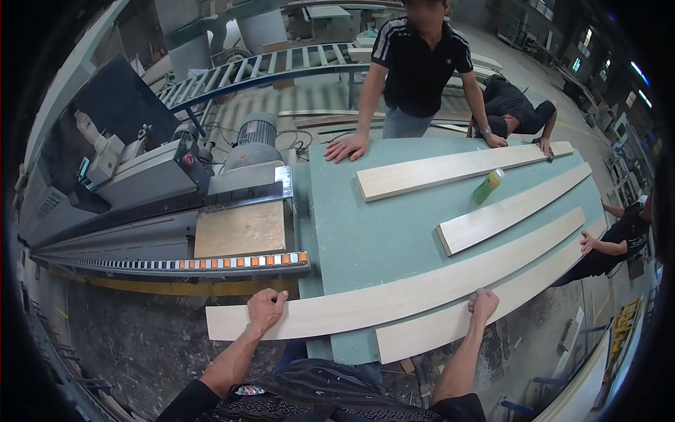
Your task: Aligning and moving long wooden boards on a production table within a factory.
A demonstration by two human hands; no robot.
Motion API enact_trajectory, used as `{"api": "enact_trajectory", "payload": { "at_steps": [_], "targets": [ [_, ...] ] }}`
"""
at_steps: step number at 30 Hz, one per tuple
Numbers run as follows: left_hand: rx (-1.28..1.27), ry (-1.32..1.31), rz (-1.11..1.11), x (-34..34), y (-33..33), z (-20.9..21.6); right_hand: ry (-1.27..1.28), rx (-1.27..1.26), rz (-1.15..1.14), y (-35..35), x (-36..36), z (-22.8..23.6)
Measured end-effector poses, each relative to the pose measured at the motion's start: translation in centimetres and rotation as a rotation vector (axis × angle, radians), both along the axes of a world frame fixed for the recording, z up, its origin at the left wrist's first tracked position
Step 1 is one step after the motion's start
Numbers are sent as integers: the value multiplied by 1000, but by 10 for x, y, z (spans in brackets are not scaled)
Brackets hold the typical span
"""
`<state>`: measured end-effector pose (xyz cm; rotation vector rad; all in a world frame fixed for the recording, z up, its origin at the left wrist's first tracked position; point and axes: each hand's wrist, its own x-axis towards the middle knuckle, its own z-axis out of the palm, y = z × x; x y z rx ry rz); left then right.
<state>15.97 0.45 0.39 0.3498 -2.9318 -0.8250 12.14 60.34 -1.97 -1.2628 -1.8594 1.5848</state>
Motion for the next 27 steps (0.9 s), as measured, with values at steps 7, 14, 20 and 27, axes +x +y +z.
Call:
{"api": "enact_trajectory", "payload": {
  "at_steps": [7,14,20,27],
  "targets": [
    [-6,-33,-28,0,2,7,-18,4,13,-3,0,3],
    [-65,-128,-72,-3,6,15,-36,2,4,-2,-1,7],
    [-88,-111,-80,-3,6,12,-60,22,12,-2,0,7],
    [-91,-154,-76,-4,6,14,-43,8,21,-3,0,7]
  ]
}}
